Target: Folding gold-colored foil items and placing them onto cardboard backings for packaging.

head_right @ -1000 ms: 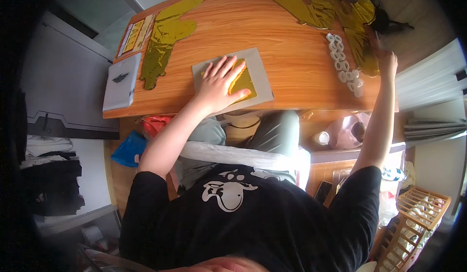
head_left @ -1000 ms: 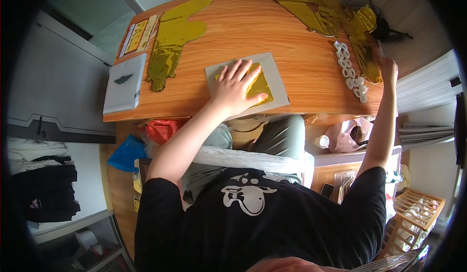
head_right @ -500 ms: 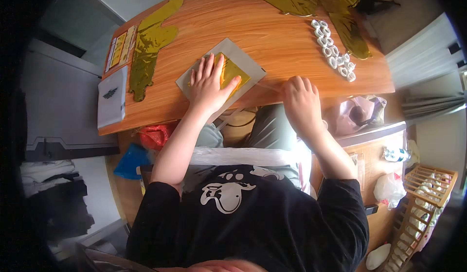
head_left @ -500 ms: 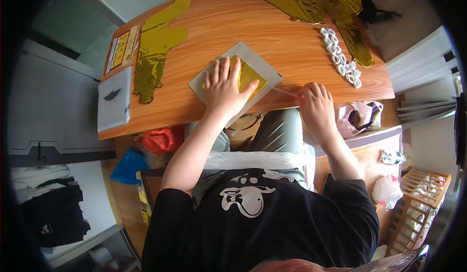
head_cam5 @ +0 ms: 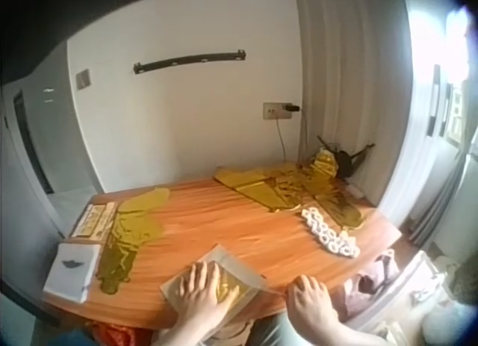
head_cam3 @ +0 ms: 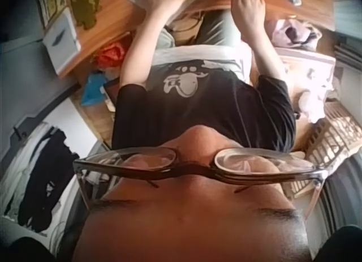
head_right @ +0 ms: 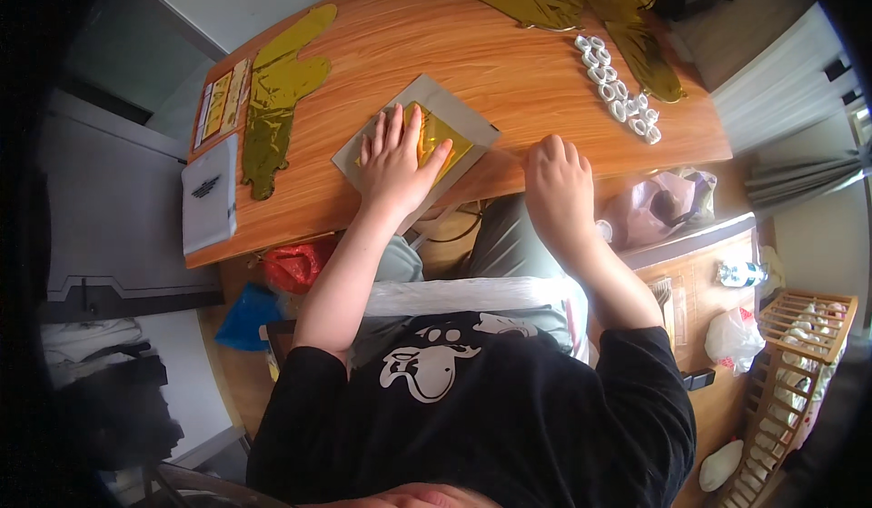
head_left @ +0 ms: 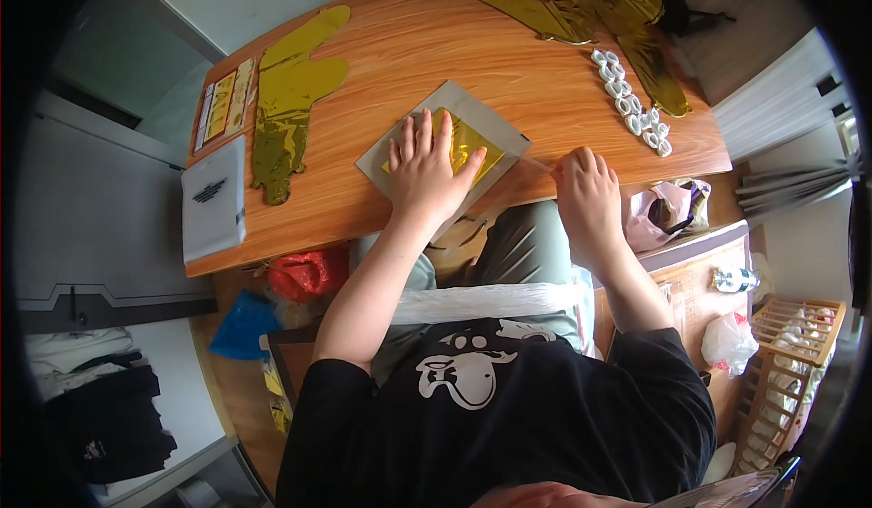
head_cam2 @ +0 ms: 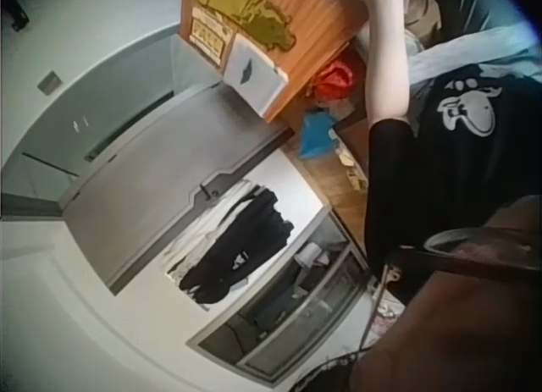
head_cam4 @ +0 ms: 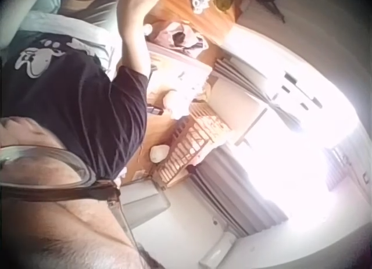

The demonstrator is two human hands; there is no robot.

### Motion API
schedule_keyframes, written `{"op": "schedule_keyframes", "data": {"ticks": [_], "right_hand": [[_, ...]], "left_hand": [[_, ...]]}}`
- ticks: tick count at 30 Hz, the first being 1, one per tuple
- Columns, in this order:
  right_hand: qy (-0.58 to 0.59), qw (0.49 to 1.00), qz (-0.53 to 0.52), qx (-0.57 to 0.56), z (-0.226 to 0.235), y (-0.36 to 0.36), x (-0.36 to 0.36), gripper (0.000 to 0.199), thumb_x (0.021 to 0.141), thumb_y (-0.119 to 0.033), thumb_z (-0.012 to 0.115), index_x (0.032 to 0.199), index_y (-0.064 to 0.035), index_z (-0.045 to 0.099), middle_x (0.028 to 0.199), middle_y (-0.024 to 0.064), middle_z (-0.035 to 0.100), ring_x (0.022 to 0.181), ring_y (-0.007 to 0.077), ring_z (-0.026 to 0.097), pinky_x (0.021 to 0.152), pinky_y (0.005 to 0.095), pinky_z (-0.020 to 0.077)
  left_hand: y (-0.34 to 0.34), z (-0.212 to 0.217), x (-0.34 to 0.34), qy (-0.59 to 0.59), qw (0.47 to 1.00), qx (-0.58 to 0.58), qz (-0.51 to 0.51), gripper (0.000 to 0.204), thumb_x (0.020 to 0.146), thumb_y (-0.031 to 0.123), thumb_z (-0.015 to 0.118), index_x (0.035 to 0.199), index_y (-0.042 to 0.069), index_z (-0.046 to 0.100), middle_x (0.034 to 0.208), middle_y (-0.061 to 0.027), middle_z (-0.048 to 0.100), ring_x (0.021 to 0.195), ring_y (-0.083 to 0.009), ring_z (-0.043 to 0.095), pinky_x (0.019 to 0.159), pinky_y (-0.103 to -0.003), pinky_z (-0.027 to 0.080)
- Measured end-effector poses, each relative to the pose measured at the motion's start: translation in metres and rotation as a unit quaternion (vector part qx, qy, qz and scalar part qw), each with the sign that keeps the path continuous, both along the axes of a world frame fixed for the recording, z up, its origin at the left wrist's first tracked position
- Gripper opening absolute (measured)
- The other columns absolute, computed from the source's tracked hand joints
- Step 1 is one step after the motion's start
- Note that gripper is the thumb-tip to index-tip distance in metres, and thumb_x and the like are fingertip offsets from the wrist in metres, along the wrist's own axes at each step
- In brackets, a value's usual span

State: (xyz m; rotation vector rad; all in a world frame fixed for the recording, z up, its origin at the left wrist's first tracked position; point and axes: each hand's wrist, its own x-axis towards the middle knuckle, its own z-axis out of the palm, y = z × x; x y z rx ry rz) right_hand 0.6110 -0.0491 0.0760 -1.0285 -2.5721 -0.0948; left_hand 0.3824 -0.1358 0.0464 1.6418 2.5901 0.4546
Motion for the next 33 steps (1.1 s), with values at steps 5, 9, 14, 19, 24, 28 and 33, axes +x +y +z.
{"op": "schedule_keyframes", "data": {"ticks": [5, 9, 14, 19, 24, 28, 33], "right_hand": [[-0.016, 0.999, -0.036, -0.017, -0.006, -0.001, -0.022, 0.009, 0.092, -0.005, 0.056, 0.101, -0.0012, 0.057, 0.101, 0.0146, 0.055, 0.097, 0.0338, 0.06, 0.081, 0.0439, 0.05], [0.083, 0.993, -0.016, -0.085, -0.008, -0.008, -0.045, 0.01, 0.093, 0.0, 0.052, 0.102, 0.0037, 0.054, 0.103, 0.0211, 0.052, 0.092, 0.0422, 0.06, 0.081, 0.0488, 0.0516], [0.196, 0.967, -0.002, -0.163, -0.01, -0.009, -0.058, 0.015, 0.1, -0.006, 0.054, 0.112, 0.0019, 0.059, 0.109, 0.021, 0.057, 0.094, 0.0427, 0.062, 0.081, 0.048, 0.0526], [0.28, 0.934, 0.049, -0.214, 0.006, -0.016, -0.034, 0.026, 0.096, -0.001, 0.061, 0.121, -0.0032, 0.067, 0.105, 0.0139, 0.064, 0.089, 0.0259, 0.068, 0.078, 0.0333, 0.0555], [0.402, 0.893, 0.197, -0.054, 0.1, -0.1, 0.042, 0.032, 0.088, -0.003, 0.07, 0.117, 0.0073, 0.062, 0.104, 0.0157, 0.065, 0.094, 0.0263, 0.062, 0.083, 0.0395, 0.0513], [0.735, 0.315, 0.391, 0.456, 0.166, -0.112, -0.004, 0.013, 0.099, -0.014, 0.056, 0.108, -0.005, 0.059, 0.102, 0.0073, 0.061, 0.093, 0.0181, 0.058, 0.081, 0.0359, 0.049], [0.706, 0.375, 0.515, 0.31, 0.118, -0.174, 0.004, 0.03, 0.104, -0.017, 0.052, 0.133, -0.0119, 0.045, 0.132, 0.0044, 0.045, 0.121, 0.0154, 0.042, 0.1, 0.0377, 0.0389]], "left_hand": [[0.0, 0.0, 0.003, 0.011, 1.0, 0.011, 0.003, 0.084, 0.098, 0.069, 0.043, 0.16, 0.014, 0.03, 0.167, -0.0161, 0.024, 0.155, -0.0354, 0.019, 0.124, -0.057, 0.014], [0.0, -0.002, 0.004, 0.024, 1.0, 0.015, 0.001, 0.084, 0.097, 0.068, 0.046, 0.16, 0.014, 0.031, 0.166, -0.0172, 0.025, 0.155, -0.0364, 0.019, 0.124, -0.057, 0.014], [0.001, 0.001, 0.007, 0.029, 0.999, 0.025, -0.004, 0.088, 0.097, 0.069, 0.044, 0.158, 0.008, 0.031, 0.165, -0.0198, 0.028, 0.154, -0.0387, 0.02, 0.123, -0.058, 0.014], [0.003, -0.004, 0.009, 0.016, 0.999, 0.041, -0.007, 0.087, 0.096, 0.068, 0.047, 0.158, 0.008, 0.032, 0.164, -0.0207, 0.027, 0.154, -0.0391, 0.02, 0.123, -0.059, 0.014], [0.003, 0.002, 0.006, -0.003, 1.0, 0.025, -0.005, 0.087, 0.098, 0.069, 0.041, 0.16, 0.01, 0.029, 0.166, -0.0192, 0.024, 0.155, -0.0386, 0.017, 0.124, -0.059, 0.013], [0.005, 0.009, 0.007, 0.016, 1.0, -0.005, -0.003, 0.086, 0.097, 0.069, 0.042, 0.16, 0.012, 0.029, 0.166, -0.017, 0.025, 0.155, -0.0365, 0.018, 0.124, -0.058, 0.012], [-0.005, 0.0, -0.001, 0.021, 1.0, 0.007, 0.015, 0.087, 0.097, 0.069, 0.043, 0.16, 0.012, 0.03, 0.166, -0.017, 0.026, 0.155, -0.0362, 0.019, 0.124, -0.058, 0.011]]}}
